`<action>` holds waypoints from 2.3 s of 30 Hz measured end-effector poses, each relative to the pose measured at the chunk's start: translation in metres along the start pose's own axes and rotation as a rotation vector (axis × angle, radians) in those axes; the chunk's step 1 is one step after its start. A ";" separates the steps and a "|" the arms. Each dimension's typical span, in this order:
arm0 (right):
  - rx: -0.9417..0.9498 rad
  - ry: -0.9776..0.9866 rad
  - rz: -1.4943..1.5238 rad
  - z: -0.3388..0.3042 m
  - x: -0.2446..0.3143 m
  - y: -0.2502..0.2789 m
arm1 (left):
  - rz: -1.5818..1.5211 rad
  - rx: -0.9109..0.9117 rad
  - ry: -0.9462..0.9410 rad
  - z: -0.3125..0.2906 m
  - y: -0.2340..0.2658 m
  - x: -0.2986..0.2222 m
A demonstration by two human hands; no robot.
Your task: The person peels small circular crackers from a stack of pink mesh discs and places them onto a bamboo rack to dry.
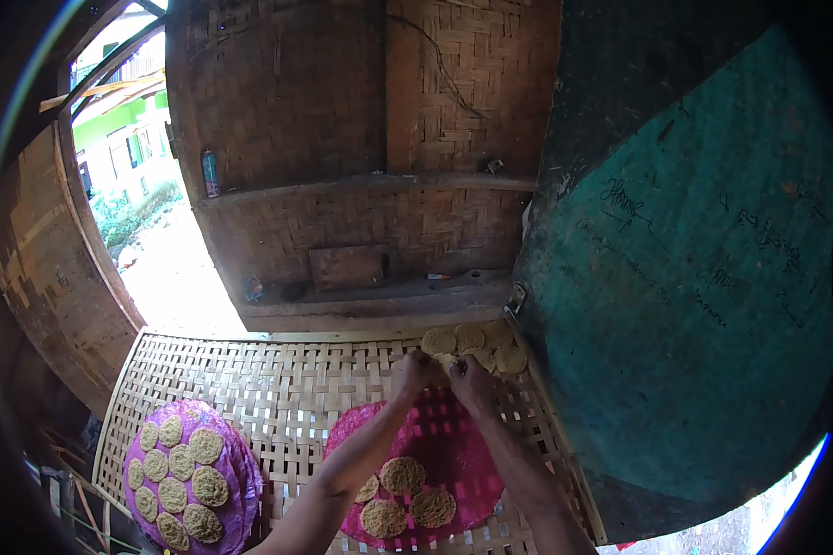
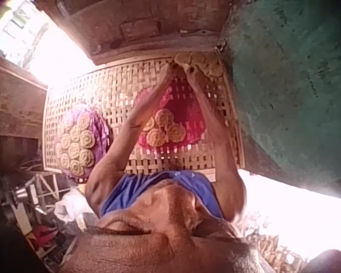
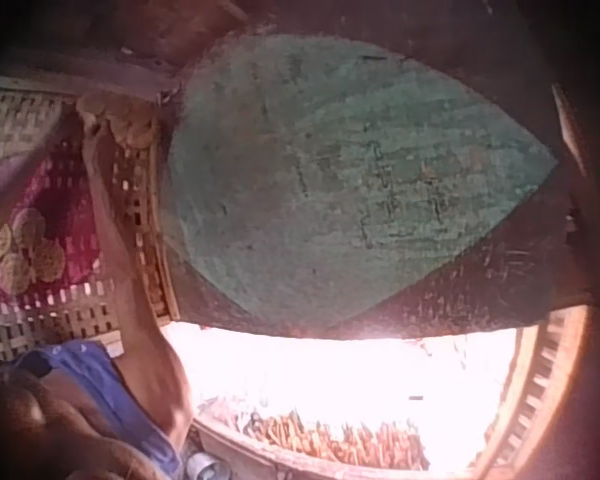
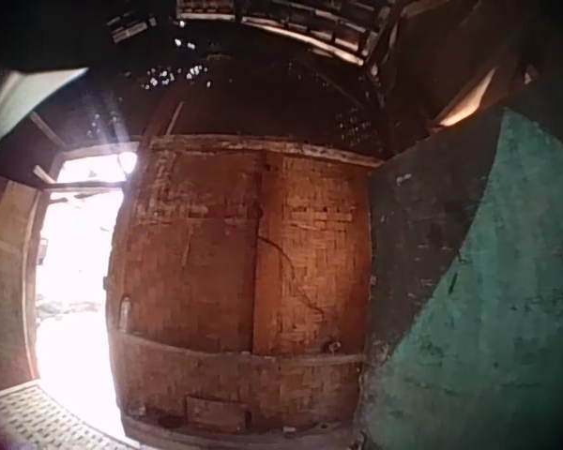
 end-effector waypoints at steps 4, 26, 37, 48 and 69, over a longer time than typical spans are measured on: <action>0.024 0.075 -0.262 0.008 0.005 0.005 | 0.145 -0.040 0.054 0.001 -0.002 -0.016; 0.568 0.909 -0.491 -0.194 0.145 -0.021 | 0.125 0.358 -0.388 -0.201 0.127 0.016; 0.364 0.012 0.189 -0.145 0.056 -0.007 | 0.216 0.338 -0.376 -0.180 0.108 0.013; -0.078 -0.330 0.811 -0.097 -0.035 0.037 | -0.378 0.445 0.097 -0.091 -0.003 -0.041; -0.325 0.293 -0.497 -0.062 -0.017 0.130 | 0.100 0.116 -0.142 -0.081 -0.049 -0.099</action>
Point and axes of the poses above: each hand's wrist, its own z-axis towards the middle knuckle, its own y-axis out of the back of the hand, x = y × z, the point moved 6 cm from there along z, towards the middle knuckle, and after that the axes turned 8 degrees about y, right-handed, at the moved point
